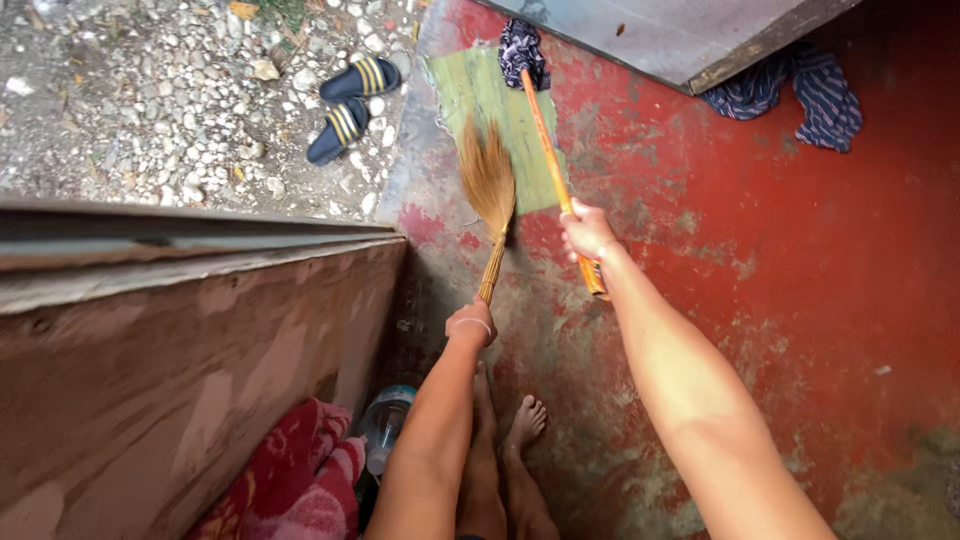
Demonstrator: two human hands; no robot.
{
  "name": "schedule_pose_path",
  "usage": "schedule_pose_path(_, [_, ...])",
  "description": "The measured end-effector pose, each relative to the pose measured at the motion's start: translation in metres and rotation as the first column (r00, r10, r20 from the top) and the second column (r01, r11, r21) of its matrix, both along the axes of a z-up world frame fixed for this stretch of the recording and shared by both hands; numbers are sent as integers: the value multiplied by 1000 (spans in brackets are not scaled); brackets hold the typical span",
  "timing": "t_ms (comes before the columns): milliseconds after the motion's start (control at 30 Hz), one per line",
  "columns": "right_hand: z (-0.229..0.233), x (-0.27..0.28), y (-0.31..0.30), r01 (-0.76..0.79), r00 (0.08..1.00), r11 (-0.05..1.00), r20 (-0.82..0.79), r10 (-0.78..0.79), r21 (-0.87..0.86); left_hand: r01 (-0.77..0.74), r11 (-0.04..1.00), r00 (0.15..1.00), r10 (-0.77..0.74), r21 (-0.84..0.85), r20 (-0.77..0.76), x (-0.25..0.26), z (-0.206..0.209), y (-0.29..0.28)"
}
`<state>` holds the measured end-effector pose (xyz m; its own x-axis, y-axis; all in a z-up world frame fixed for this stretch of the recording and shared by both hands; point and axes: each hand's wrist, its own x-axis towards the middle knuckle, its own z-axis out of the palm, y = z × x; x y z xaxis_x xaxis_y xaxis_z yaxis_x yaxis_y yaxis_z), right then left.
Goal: The person uses a long-handled brush and a cloth-wrapped stick to scrub and wipe the red floor near a doorway, moving the items across a wet patch.
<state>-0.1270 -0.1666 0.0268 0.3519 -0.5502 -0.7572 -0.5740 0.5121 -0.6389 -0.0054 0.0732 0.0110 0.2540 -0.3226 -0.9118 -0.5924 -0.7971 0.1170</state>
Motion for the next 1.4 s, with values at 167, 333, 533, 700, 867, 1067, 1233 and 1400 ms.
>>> schedule_pose_path(167, [75,-43,49,-27,997,992,67,36,-126,-121,986,991,126,-110,41,14,36,10])
schedule_pose_path(333, [175,-92,117,42,999,999,-6,-42,3,-171,953,975,201,-249,98,31,100,10])
schedule_pose_path(533, [272,-128,166,-31,988,999,-151,36,33,-238,928,946,289,-287,149,18,137,-7])
schedule_pose_path(700, [294,-159,199,0,979,991,-201,28,137,-216,948,950,259,-233,175,8,121,-13])
schedule_pose_path(867, [266,-175,210,36,972,963,-235,29,267,-246,951,943,279,-185,180,1,72,-17])
schedule_pose_path(1067, [199,-157,201,-97,972,978,-193,132,184,-168,980,976,181,-107,124,5,32,-30])
schedule_pose_path(1233, [138,-132,171,-84,966,981,-225,124,176,-72,994,993,79,-82,89,11,17,-39])
schedule_pose_path(1400, [110,-111,142,-98,967,979,-215,137,181,49,998,998,-47,-49,42,8,4,-42])
